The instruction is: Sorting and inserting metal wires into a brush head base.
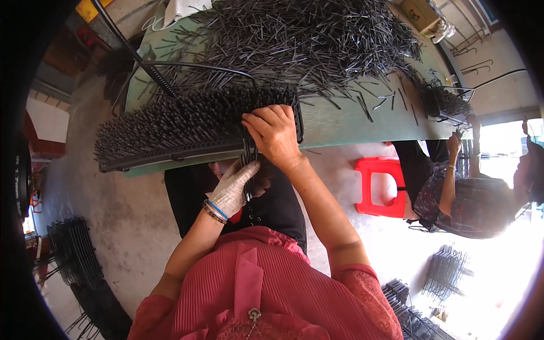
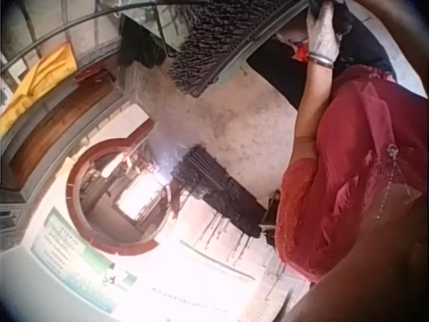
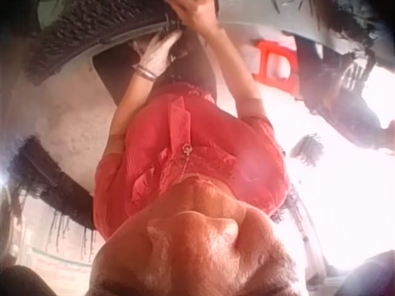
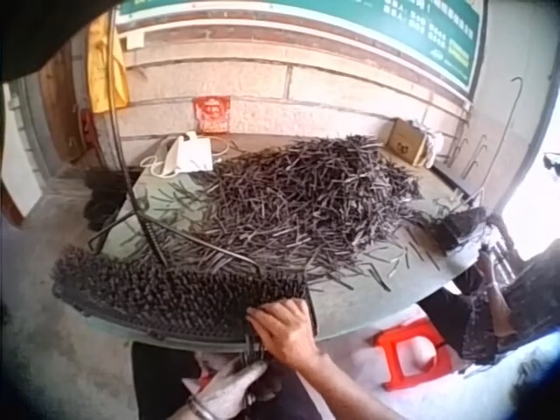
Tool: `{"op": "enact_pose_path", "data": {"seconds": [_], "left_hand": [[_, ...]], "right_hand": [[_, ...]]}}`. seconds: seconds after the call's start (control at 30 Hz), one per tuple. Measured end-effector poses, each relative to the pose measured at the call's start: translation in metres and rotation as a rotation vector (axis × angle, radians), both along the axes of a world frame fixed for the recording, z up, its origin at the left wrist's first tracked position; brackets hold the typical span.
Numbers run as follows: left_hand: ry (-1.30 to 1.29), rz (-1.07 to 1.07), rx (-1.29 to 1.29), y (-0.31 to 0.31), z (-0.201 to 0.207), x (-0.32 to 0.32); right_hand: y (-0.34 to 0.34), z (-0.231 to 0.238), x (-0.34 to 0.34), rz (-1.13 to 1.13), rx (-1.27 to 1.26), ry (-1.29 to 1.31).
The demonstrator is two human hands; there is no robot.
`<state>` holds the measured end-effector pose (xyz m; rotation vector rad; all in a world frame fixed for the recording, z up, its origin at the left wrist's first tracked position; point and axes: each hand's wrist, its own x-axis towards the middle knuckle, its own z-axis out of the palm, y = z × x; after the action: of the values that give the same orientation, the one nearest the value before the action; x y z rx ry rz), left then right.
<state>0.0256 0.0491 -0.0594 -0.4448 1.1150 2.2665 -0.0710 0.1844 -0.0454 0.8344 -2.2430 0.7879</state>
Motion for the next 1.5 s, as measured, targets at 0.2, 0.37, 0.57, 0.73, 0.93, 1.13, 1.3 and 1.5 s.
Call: {"op": "enact_pose_path", "data": {"seconds": [0.2,0.37,0.57,0.73,0.93,1.13,1.3,1.5], "left_hand": [[0.052,0.045,0.012,0.0,-0.002,0.002],[0.178,0.016,0.045,0.001,0.002,0.001],[-0.001,0.094,0.066,0.005,-0.001,-0.001],[0.029,-0.025,0.019,0.006,0.002,-0.002],[-0.009,-0.021,0.018,0.001,-0.002,-0.004],[0.007,-0.038,0.038,-0.002,-0.006,-0.003],[0.007,-0.033,0.066,-0.003,-0.005,-0.004],[0.002,-0.026,0.096,-0.005,-0.005,-0.004]], "right_hand": [[0.004,0.015,0.018,-0.083,-0.314,-0.371],[0.02,0.023,0.036,-0.033,-0.233,-0.855],[0.031,0.023,0.023,0.071,-0.722,-0.943],[0.024,0.017,0.002,0.005,-0.645,-0.71],[0.022,0.009,-0.006,-0.001,-0.574,-0.649],[0.023,0.01,-0.005,0.049,-0.525,-0.597],[0.026,0.004,-0.008,0.106,-0.525,-0.652],[0.022,0.007,-0.005,0.051,-0.258,-0.433]]}}
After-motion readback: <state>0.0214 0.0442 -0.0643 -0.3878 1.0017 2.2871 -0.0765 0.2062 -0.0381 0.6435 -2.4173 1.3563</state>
